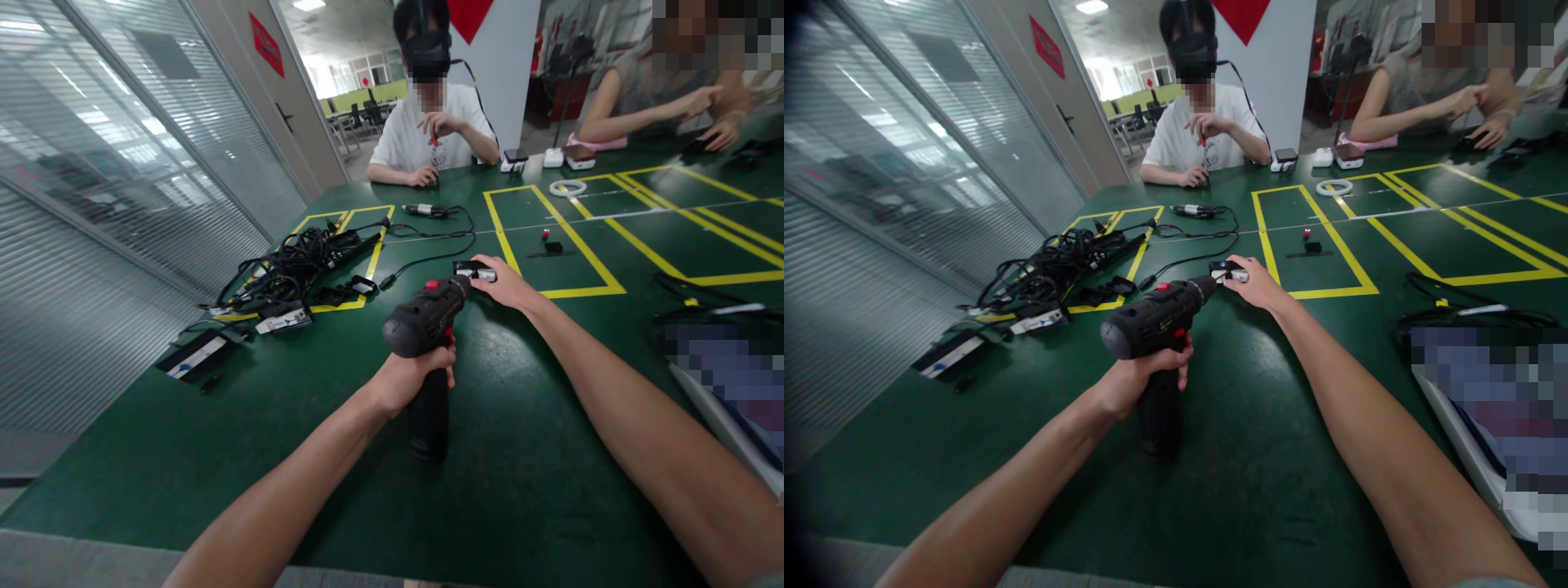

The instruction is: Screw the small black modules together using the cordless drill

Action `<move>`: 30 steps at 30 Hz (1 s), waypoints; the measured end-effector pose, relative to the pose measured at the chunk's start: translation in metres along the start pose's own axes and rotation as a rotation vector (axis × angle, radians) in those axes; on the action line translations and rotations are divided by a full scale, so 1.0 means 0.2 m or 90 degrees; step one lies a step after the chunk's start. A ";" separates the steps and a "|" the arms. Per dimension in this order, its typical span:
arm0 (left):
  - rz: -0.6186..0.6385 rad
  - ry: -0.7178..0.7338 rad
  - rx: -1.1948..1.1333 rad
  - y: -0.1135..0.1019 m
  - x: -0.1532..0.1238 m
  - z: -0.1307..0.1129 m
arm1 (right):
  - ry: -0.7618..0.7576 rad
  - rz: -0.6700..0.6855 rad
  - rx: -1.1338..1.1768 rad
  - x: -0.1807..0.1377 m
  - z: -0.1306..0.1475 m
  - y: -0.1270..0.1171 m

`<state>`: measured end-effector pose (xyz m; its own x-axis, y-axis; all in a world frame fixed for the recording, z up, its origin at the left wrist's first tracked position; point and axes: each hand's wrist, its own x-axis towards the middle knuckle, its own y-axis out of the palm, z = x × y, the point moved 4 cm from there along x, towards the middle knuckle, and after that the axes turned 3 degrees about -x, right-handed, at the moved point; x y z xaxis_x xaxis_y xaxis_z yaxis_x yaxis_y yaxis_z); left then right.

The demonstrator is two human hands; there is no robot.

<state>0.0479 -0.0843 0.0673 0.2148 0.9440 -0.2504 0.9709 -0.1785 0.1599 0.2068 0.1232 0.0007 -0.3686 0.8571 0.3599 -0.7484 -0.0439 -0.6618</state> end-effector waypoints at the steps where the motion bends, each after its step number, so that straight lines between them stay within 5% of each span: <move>1: 0.001 0.001 0.001 0.00 0.00 0.00 | -0.001 0.001 -0.001 0.00 0.00 0.00; 30: 0.004 -0.011 -0.032 -0.02 0.00 0.01 | -0.028 -0.008 -0.033 0.00 0.02 0.01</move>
<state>0.0449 -0.0838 0.0642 0.2227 0.9378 -0.2663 0.9632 -0.1694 0.2089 0.2043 0.1214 0.0020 -0.3837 0.8338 0.3970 -0.7239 -0.0046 -0.6899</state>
